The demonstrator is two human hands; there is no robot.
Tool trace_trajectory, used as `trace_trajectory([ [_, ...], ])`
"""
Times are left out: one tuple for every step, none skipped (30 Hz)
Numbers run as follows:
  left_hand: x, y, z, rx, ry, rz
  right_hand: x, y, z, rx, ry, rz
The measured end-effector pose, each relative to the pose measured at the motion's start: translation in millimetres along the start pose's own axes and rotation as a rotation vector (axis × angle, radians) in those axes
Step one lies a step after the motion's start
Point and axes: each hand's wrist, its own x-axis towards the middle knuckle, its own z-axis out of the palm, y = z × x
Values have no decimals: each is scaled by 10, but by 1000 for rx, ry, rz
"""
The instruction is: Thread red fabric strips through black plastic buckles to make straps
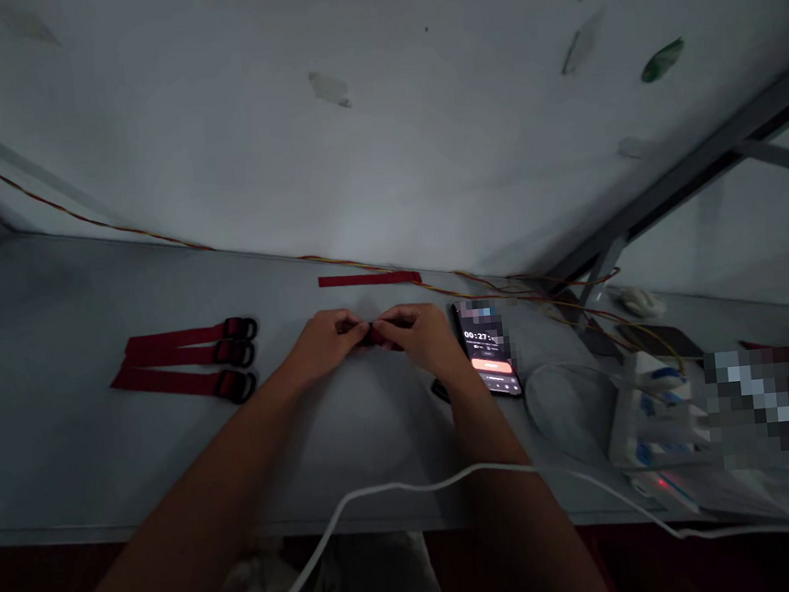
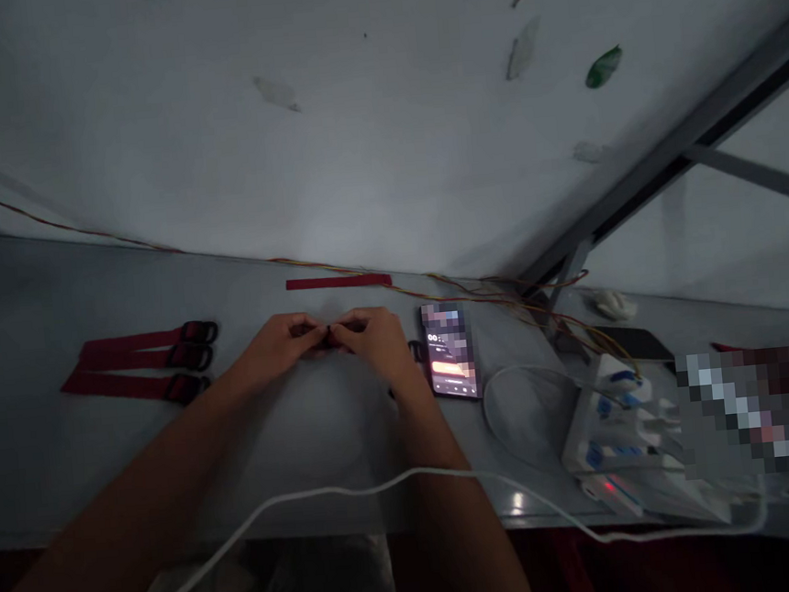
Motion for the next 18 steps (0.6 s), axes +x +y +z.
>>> trace_trajectory([
  [-2,12,-1,-31,-8,0,3,5,-3,-4,4,-8],
  [-6,29,-4,-57,-8,-10,5,8,-8,-11,9,-16],
  [-10,49,-7,-73,-2,-27,7,8,-15,-20,12,-21],
  [-15,70,-12,-82,0,-48,8,5,-22,-32,15,-26],
  [-21,91,-18,-91,2,-71,8,-2,-29,-44,14,-35],
  [-26,110,-25,-101,-1,-94,6,-11,-37,-54,10,-48],
  [-32,125,-31,-112,-9,-110,3,-23,-45,-63,5,-62],
  [-36,136,-36,-129,-18,-121,-3,-36,-52,-69,-4,-78],
  [-40,142,-40,-151,-25,-129,-10,-50,-58,-71,-11,-97],
  [-44,144,-43,-175,-26,-140,-18,-63,-62,-75,-12,-120],
  [-47,144,-44,-202,-24,-152,-27,-76,-64,-86,-8,-152],
  [-49,141,-45,-233,-23,-165,-36,-87,-62,-109,-12,-194],
  [-50,139,-47,-266,-23,-180,-42,-96,-57,-143,-24,-244],
  [-51,137,-49,-297,-27,-194,-46,-102,-48,-182,-46,-293],
  [-51,137,-53,-321,-34,-202,-47,-104,-36,-221,-66,-335],
  [-50,138,-59,-335,-39,-207,-45,-102,-24,-258,-79,-364],
  [-48,141,-70,-334,-39,-208,-40,-96,-13,-290,-75,-377],
  [-44,147,-84,-308,-23,-205,-33,-86,-7,-319,-52,-380],
])
